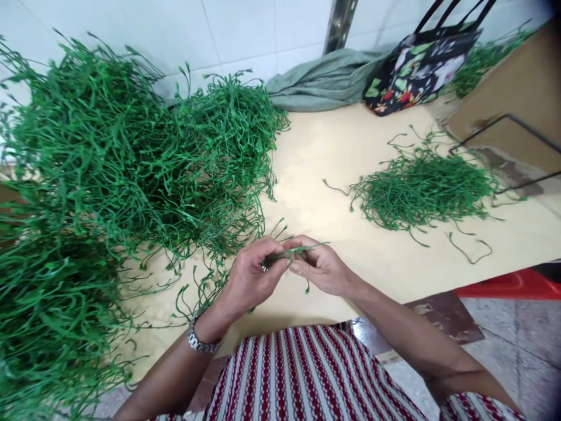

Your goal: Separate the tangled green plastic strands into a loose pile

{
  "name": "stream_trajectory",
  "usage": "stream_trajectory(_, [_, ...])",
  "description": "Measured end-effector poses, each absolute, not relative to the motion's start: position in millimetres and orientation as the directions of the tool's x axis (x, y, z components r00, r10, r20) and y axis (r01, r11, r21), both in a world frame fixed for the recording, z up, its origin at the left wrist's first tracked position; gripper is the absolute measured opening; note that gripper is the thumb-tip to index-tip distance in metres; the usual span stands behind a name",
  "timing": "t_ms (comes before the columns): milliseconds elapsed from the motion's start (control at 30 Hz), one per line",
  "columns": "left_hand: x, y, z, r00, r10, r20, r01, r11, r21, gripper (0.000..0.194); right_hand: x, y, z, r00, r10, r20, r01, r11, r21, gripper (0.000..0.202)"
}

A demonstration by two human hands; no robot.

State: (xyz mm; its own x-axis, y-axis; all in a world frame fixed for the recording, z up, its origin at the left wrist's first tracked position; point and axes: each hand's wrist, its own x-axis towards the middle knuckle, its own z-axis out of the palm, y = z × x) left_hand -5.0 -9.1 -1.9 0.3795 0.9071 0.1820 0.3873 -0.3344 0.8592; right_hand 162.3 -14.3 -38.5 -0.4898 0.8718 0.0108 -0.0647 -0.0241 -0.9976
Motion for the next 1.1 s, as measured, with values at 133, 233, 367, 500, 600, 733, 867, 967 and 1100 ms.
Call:
stream_trajectory(133, [-5, -10, -1, 0.434, 0.882, 0.182, 0.382, -0.363, 0.850, 0.010, 163, -17, -34, -0.466, 0.885, -0.002, 0.019, 0.008, -1.000, 0.020])
stream_trajectory(233, [-6, -11, 1, 0.513, 0.845, 0.155, 0.430, -0.409, 0.805, 0.015, 165, -16, -26, -0.487, 0.869, 0.085, 0.176, 0.193, -0.965, 0.008])
stream_trajectory(367, [-6, -12, 7, 0.559, 0.826, 0.071, 0.554, -0.435, 0.710, 0.015, 169, -15, -17, -0.536, 0.820, 0.200, 0.304, 0.408, -0.861, 0.011])
stream_trajectory(500, [-6, -9, 10, 0.613, 0.788, -0.064, 0.503, -0.326, 0.800, 0.016, 172, -17, -13, -0.581, 0.760, 0.292, 0.373, 0.567, -0.734, 0.015])
stream_trajectory(600, [-6, -7, 10, 0.622, 0.772, -0.129, 0.337, -0.115, 0.935, 0.030, 174, -16, -10, -0.621, 0.714, 0.323, 0.309, 0.601, -0.737, 0.022])
stream_trajectory(733, [-6, -10, 7, 0.615, 0.758, -0.215, 0.132, 0.170, 0.976, 0.040, 174, -13, -9, -0.642, 0.687, 0.341, 0.049, 0.480, -0.876, 0.026])
stream_trajectory(867, [-8, -15, 0, 0.532, 0.812, -0.240, 0.008, 0.279, 0.960, 0.039, 168, -17, -13, -0.569, 0.730, 0.379, -0.181, 0.338, -0.924, 0.030])
stream_trajectory(967, [-9, -15, -5, 0.433, 0.870, -0.237, -0.090, 0.304, 0.949, 0.029, 166, -20, -16, -0.479, 0.769, 0.422, -0.227, 0.356, -0.906, 0.026])
stream_trajectory(1100, [-9, -11, -4, 0.448, 0.861, -0.241, -0.205, 0.361, 0.910, 0.019, 190, -5, -17, -0.341, 0.828, 0.444, 0.161, 0.517, -0.841, 0.019])
